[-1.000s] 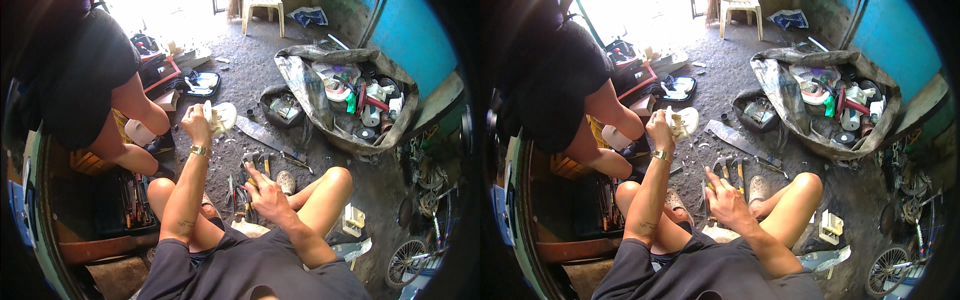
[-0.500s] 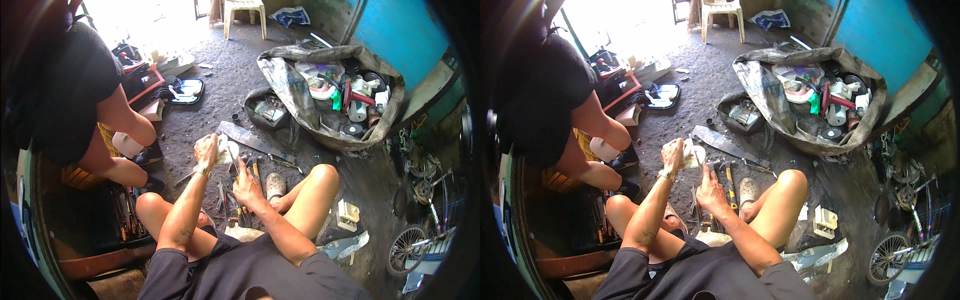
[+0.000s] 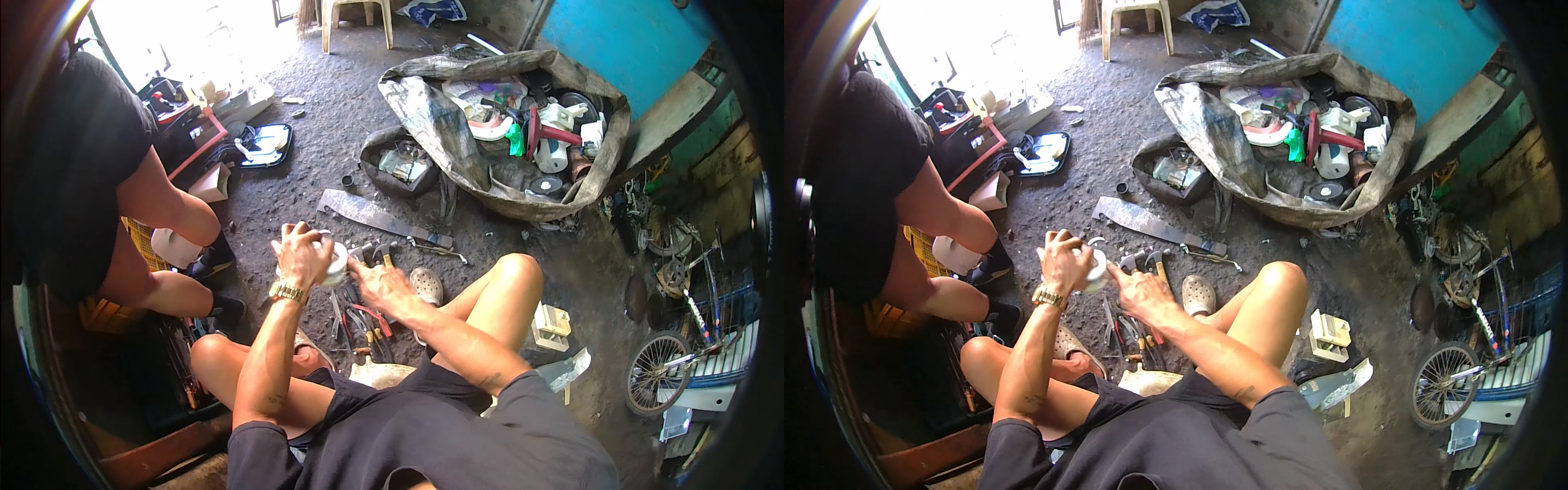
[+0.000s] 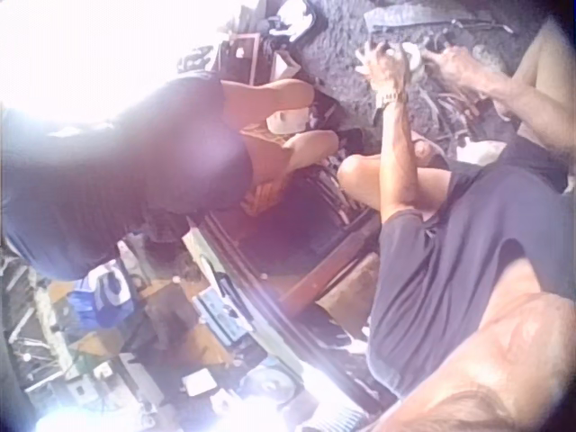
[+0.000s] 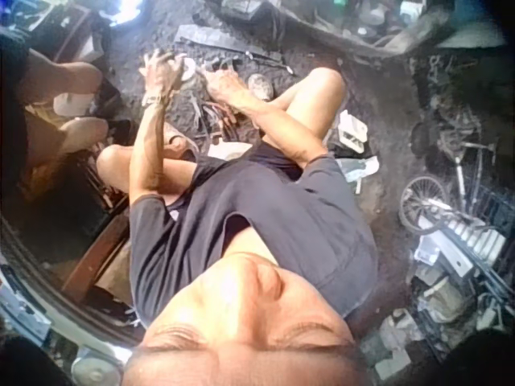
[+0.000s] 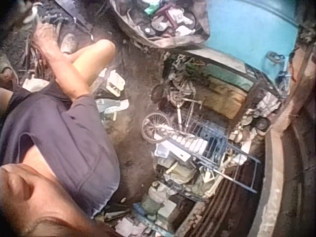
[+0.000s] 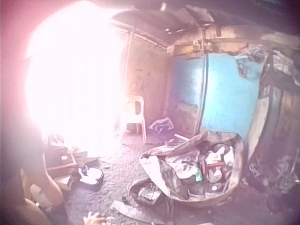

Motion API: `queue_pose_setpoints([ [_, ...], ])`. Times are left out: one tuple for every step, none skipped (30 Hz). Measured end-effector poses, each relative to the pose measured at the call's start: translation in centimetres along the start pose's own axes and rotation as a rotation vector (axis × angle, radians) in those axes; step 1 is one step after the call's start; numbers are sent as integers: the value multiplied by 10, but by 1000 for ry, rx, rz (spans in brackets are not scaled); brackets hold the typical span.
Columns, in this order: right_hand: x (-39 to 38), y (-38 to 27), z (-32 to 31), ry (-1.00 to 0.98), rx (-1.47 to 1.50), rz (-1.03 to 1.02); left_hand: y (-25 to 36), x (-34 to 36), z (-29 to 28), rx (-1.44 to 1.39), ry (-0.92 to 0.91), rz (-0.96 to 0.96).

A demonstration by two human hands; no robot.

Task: The person sits on the floor in a cluttered workshop and uses a screwdriver to disassemble and reassemble a white plastic object. They also handle a metal strainer and a green plastic frame, placing them aside. Another person is visible in the background.

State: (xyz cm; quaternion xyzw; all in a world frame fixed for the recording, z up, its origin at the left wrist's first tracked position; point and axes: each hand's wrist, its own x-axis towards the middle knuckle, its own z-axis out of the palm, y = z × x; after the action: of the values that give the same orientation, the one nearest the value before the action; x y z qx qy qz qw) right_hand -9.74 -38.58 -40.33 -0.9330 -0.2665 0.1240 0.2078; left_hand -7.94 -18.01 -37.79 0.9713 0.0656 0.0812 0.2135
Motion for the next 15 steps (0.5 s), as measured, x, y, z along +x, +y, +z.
queue_pose_setpoints([
  [-3, 7, -17, -79, -78, 49, -6, -3, 1, -2, -29, 22],
  [-1, 20, -30, -154, -25, 219, -13, -7, 0, -4, -58, 46],
  [-5, 41, -34, -122, -9, 238, -24, -8, 11, -11, -103, -15],
  [2, 60, -38, -82, 8, 235, -45, -11, 25, -89, -27, -59],
  [12, 68, -47, -37, 40, 298, -71, -8, 34, -203, -24, -59],
  [20, 77, -54, 5, 72, 371, -81, -8, 33, -322, -30, -56],
  [33, 85, -61, 77, 47, 387, -84, -8, 39, -594, 56, -337],
  [47, 96, -68, 151, 24, 409, -87, -5, 36, -411, 48, -155],
  [65, 117, -75, 237, -9, 347, -88, -2, 32, -230, 31, 32],
  [87, 134, -85, 324, -39, 280, -88, -1, 25, -42, 15, 217],
  [103, 146, -102, 345, -87, 251, -70, -2, 12, -242, 2, 107],
  [122, 150, -121, 366, -135, 204, -76, -4, 15, -273, 31, 101],
  [146, 163, -137, 303, -154, 302, -85, 1, 21, -301, 70, 107],
  [166, 180, -150, 240, -213, 332, -92, 4, 24, -334, 100, 110],
  [180, 202, -166, 177, -276, 372, -87, 7, 24, -360, 82, 108],
])
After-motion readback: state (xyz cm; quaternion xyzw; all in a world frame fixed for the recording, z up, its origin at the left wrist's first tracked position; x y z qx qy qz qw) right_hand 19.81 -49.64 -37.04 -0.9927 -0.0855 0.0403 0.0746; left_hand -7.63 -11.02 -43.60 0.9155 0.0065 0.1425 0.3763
